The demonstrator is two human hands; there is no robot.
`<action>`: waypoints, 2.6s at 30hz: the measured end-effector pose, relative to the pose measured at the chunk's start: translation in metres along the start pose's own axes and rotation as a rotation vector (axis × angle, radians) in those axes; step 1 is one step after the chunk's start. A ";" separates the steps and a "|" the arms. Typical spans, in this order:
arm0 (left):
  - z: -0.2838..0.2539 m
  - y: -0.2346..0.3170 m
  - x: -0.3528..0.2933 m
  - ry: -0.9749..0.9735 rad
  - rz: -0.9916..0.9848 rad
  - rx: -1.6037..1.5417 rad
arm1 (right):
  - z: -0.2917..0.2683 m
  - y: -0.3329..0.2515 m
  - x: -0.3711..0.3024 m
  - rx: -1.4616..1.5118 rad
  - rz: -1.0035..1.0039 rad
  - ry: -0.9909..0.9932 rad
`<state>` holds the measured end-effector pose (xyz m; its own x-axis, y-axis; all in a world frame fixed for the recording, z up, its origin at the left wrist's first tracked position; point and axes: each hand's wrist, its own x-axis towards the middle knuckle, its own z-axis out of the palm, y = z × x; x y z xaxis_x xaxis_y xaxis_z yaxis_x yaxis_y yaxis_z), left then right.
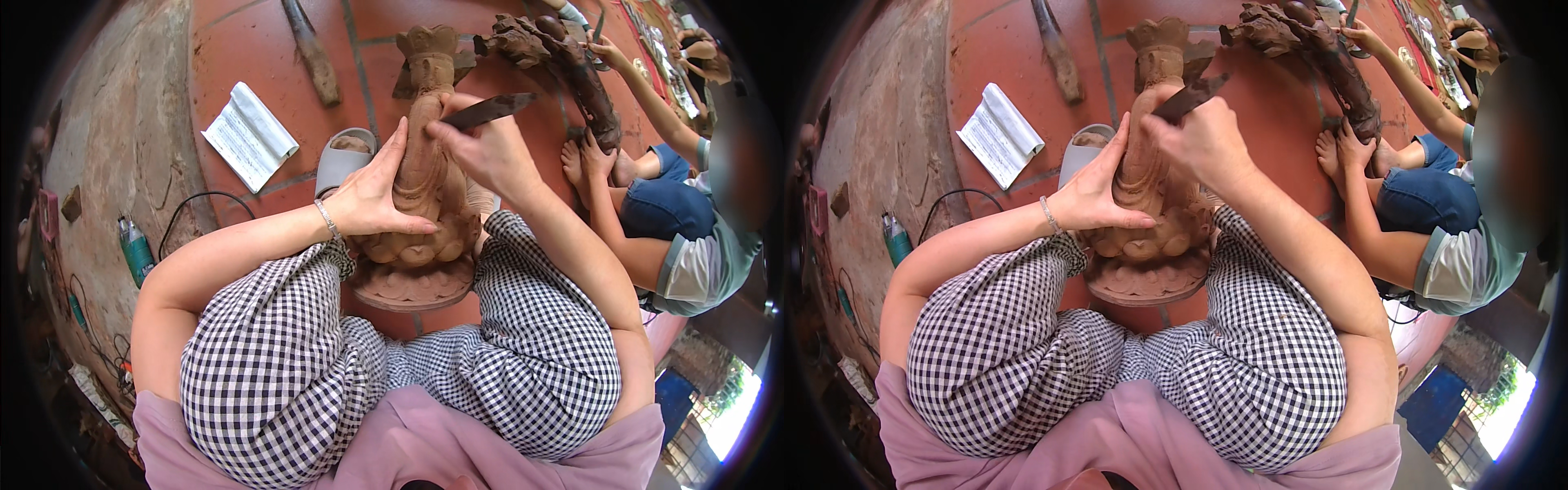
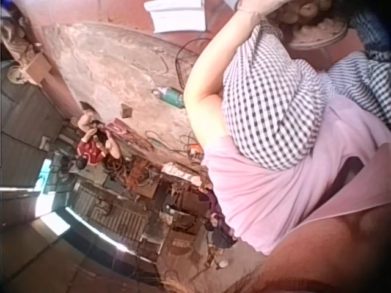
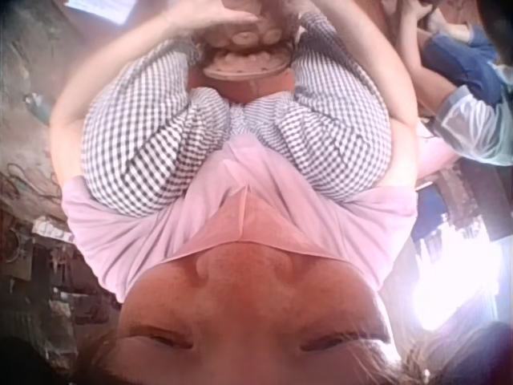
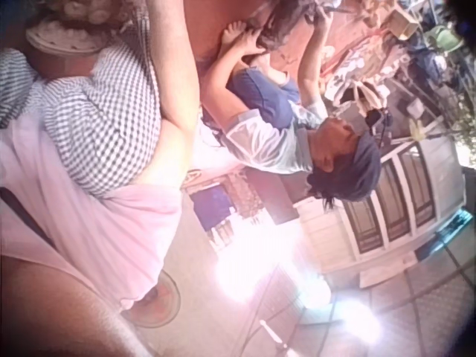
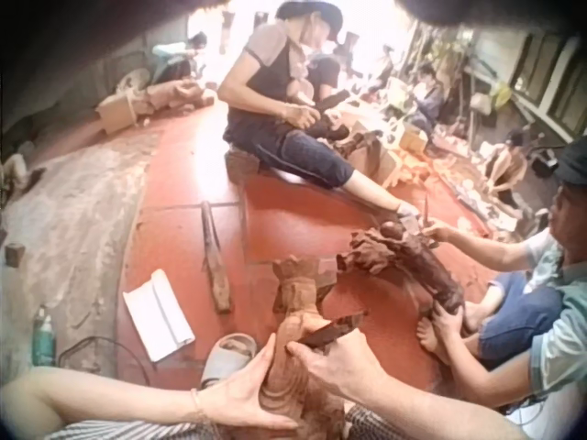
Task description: The person carves a wooden sculpture using a chisel and a power tool. They periodically consult a reference document while shaping the wood.
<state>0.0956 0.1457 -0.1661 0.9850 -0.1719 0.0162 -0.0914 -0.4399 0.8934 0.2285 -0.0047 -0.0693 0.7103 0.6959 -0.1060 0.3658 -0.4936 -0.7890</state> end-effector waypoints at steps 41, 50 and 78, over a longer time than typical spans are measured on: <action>-0.057 0.091 0.104 0.001 0.520 0.257 | -0.003 0.033 -0.017 0.200 -0.055 -0.134; -0.055 0.088 0.088 -0.026 0.505 0.160 | 0.002 0.030 -0.020 0.048 -0.080 -0.299; -0.064 0.084 0.112 -0.023 0.668 0.226 | -0.004 0.033 -0.014 0.018 -0.217 0.008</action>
<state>0.2073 0.1462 -0.0601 0.7045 -0.4865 0.5167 -0.7060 -0.4060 0.5803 0.2329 -0.0330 -0.0920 0.6209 0.7805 0.0726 0.4998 -0.3228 -0.8037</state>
